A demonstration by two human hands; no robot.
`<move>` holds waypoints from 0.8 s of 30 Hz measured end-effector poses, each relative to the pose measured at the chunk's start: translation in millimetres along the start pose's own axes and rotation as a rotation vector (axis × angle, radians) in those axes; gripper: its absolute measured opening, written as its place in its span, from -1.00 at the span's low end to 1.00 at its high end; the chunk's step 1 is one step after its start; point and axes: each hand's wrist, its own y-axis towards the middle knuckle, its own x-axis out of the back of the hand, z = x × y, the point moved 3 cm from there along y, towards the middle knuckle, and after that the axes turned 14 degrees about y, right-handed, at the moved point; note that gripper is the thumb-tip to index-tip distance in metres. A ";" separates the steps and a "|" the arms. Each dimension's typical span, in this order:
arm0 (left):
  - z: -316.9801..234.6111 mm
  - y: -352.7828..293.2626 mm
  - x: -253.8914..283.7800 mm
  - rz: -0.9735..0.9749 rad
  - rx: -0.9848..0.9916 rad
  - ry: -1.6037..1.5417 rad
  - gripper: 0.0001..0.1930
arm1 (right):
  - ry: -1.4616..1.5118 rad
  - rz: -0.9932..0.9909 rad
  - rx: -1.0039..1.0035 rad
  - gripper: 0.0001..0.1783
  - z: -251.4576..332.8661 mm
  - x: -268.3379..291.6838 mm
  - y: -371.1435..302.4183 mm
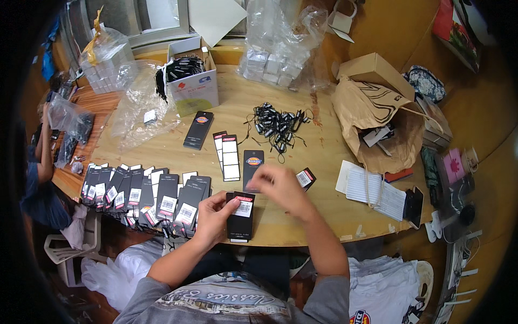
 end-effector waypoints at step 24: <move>-48.9 0.7 2.5 0.156 0.035 -0.246 -0.80 | 0.581 -0.126 0.002 -0.91 33.7 65.6 69.8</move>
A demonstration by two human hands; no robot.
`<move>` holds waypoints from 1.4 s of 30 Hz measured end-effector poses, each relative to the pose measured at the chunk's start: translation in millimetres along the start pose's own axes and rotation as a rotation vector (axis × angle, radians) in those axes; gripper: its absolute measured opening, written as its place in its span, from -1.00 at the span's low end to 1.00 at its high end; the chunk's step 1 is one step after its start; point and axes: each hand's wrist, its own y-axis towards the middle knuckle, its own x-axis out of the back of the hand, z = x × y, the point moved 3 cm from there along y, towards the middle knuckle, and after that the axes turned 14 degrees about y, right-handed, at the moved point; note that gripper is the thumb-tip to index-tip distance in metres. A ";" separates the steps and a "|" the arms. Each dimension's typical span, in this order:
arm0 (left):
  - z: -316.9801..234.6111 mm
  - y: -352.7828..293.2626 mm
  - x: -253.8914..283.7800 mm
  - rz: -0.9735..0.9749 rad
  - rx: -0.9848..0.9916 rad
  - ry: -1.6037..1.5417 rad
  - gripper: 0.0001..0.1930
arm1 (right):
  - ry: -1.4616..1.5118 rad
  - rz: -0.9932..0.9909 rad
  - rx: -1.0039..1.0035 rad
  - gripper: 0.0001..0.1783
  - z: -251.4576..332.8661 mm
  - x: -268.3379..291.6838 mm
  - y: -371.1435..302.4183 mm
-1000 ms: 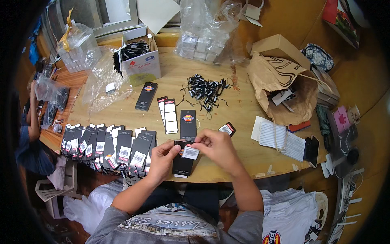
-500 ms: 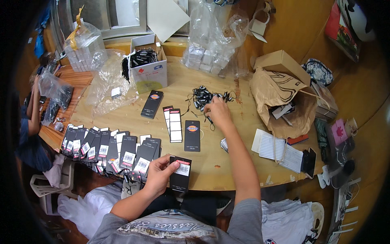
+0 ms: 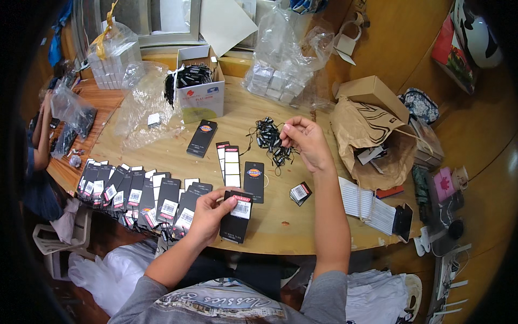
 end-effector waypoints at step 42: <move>2.3 -19.1 -1.6 0.295 0.351 -0.445 -0.69 | -0.097 -0.094 -0.093 -0.66 -109.7 -57.6 -129.8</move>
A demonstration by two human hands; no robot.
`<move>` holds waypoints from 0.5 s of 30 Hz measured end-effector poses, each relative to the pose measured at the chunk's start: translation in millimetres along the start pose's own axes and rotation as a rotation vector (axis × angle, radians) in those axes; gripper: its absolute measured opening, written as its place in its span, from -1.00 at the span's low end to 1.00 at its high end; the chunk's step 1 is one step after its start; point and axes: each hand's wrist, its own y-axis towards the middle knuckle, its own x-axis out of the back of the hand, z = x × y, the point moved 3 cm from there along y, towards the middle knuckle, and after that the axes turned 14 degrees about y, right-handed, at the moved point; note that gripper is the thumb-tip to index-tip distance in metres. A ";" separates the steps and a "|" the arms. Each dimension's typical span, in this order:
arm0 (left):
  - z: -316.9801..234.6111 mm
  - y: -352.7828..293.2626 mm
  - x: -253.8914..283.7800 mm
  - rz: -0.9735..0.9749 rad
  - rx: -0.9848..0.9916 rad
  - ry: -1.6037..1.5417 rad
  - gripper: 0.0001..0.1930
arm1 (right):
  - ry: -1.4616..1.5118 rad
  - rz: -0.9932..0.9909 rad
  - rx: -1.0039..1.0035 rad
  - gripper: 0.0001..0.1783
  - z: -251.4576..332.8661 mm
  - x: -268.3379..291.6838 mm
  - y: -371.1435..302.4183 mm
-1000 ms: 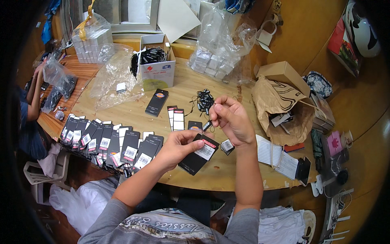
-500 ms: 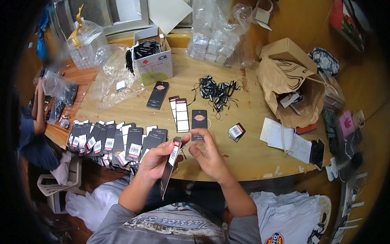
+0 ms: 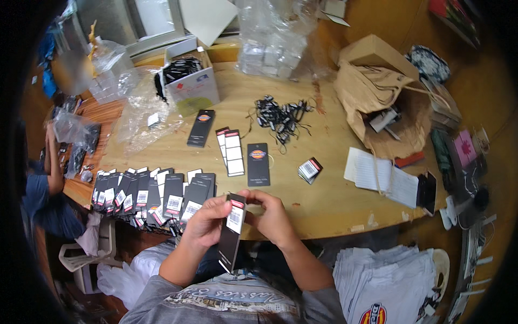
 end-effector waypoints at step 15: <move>26.2 11.7 2.0 0.100 0.004 0.030 -0.71 | 0.223 -0.182 -0.002 -0.87 5.1 3.8 -14.9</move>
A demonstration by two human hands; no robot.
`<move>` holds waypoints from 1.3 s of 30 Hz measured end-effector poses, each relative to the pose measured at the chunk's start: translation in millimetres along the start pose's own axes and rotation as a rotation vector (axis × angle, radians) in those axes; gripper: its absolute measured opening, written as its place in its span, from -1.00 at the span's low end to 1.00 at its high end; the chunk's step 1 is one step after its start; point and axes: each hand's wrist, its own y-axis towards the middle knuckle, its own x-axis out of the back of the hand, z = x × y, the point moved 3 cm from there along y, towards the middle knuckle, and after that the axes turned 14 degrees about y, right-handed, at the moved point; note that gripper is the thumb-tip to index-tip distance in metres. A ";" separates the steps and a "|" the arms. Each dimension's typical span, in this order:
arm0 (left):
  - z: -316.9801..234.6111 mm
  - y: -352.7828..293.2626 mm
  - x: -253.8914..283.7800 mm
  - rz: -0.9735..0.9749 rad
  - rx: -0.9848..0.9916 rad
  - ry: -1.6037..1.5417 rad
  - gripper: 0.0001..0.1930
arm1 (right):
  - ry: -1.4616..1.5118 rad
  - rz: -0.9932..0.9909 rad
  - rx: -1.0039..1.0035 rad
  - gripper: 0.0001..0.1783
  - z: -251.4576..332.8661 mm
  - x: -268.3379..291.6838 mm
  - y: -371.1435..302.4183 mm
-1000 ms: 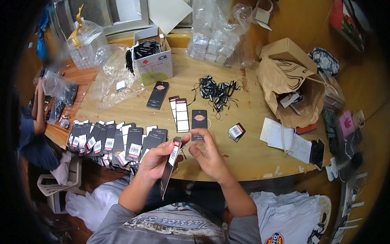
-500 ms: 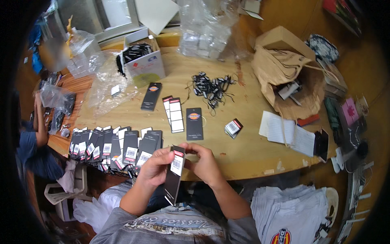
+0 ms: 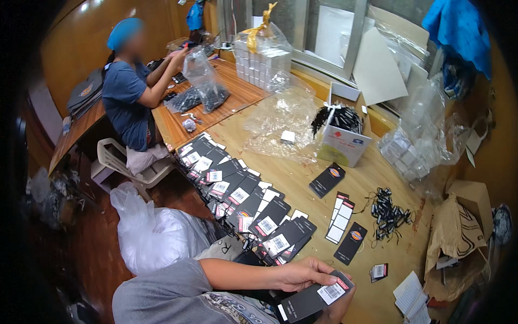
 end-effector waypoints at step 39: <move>-22.4 -17.7 12.2 -0.275 -0.351 0.143 -0.69 | -0.158 0.056 0.444 -0.89 31.6 -24.1 -8.6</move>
